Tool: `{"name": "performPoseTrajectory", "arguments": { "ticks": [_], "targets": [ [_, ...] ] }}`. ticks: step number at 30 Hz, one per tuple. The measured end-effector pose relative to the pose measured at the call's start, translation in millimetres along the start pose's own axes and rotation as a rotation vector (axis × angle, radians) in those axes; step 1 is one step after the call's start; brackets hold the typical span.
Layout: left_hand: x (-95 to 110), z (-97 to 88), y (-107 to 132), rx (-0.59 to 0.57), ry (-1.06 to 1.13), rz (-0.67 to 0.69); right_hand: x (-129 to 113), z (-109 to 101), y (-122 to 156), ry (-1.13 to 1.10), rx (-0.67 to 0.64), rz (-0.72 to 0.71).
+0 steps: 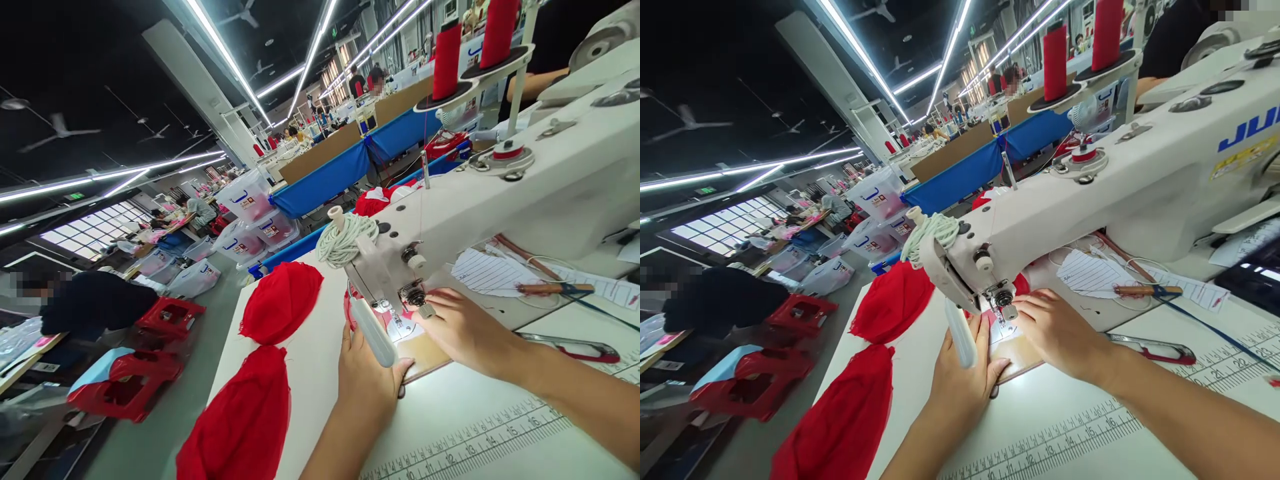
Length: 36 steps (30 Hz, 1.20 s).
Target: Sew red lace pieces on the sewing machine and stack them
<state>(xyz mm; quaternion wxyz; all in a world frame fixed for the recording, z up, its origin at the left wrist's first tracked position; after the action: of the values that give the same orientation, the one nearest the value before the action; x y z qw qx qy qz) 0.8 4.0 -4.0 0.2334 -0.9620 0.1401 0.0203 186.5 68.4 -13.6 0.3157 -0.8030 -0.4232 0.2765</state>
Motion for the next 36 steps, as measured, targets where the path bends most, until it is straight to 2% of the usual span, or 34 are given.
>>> {"name": "performPoseTrajectory", "arguments": {
  "ticks": [5,8,10,12,15,17,19,21,22,24,26,28,29,32,34,36],
  "targets": [
    [11,-18.1,3,-0.121,-0.092,0.009,-3,-5,-1,0.011,-0.002,-0.040],
    [15,-36.6,26,-0.148,-0.186,0.021,-2,-7,0,-0.007,-0.016,-0.059],
    [13,-52.0,43,-0.152,-0.148,-0.007,-2,-11,0,-0.037,-0.046,-0.052],
    [4,-67.4,57,-0.137,-0.084,-0.149,-5,-17,-1,-0.078,-0.096,-0.031],
    [-18,-81.8,66,-0.091,-0.024,-0.553,-20,-30,-2,-0.134,-0.182,0.008],
    [-30,-81.5,69,-0.090,0.201,-0.780,-36,-38,1,-0.207,-0.283,0.062],
    [-33,-76.2,72,-0.077,0.441,-0.905,-55,-41,8,-0.392,-0.452,0.226],
    [-29,-70.2,76,-0.067,0.582,-0.943,-73,-39,19,-0.678,-0.599,0.503],
    [-24,-67.7,78,-0.055,0.652,-0.958,-81,-36,25,-0.839,-0.624,0.644],
    [-14,-63.5,81,0.027,1.003,-1.073,-96,-30,35,-1.173,-0.581,0.932],
    [-4,-60.2,82,0.118,1.567,-1.232,-107,-25,38,-1.411,-0.459,1.254],
    [5,-58.5,80,0.143,2.064,-1.323,-115,-22,34,-1.565,-0.304,1.433],
    [8,-58.5,78,0.129,2.195,-1.328,-118,-22,30,-1.630,-0.220,1.460],
    [20,-60.4,74,0.145,2.359,-1.304,-124,-23,18,-1.758,-0.005,1.459],
    [32,-61.1,74,0.180,2.416,-1.350,-126,-22,15,-1.767,0.037,1.486],
    [46,-60.2,76,0.145,2.431,-1.495,-127,-21,15,-1.756,0.021,1.490]
  ]
}}
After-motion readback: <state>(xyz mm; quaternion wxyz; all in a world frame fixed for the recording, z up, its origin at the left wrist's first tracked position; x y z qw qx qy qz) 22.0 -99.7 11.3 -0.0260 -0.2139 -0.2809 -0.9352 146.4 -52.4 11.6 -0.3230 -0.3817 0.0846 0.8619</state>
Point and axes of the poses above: each hand's wrist, its own y-axis away from the middle knuckle, its own z-axis out of the palm, x = y × z, the point moved 1 cm from there along -y, towards the middle knuckle, and after that the axes turned 10 degrees about x, right-handed, at the moved point
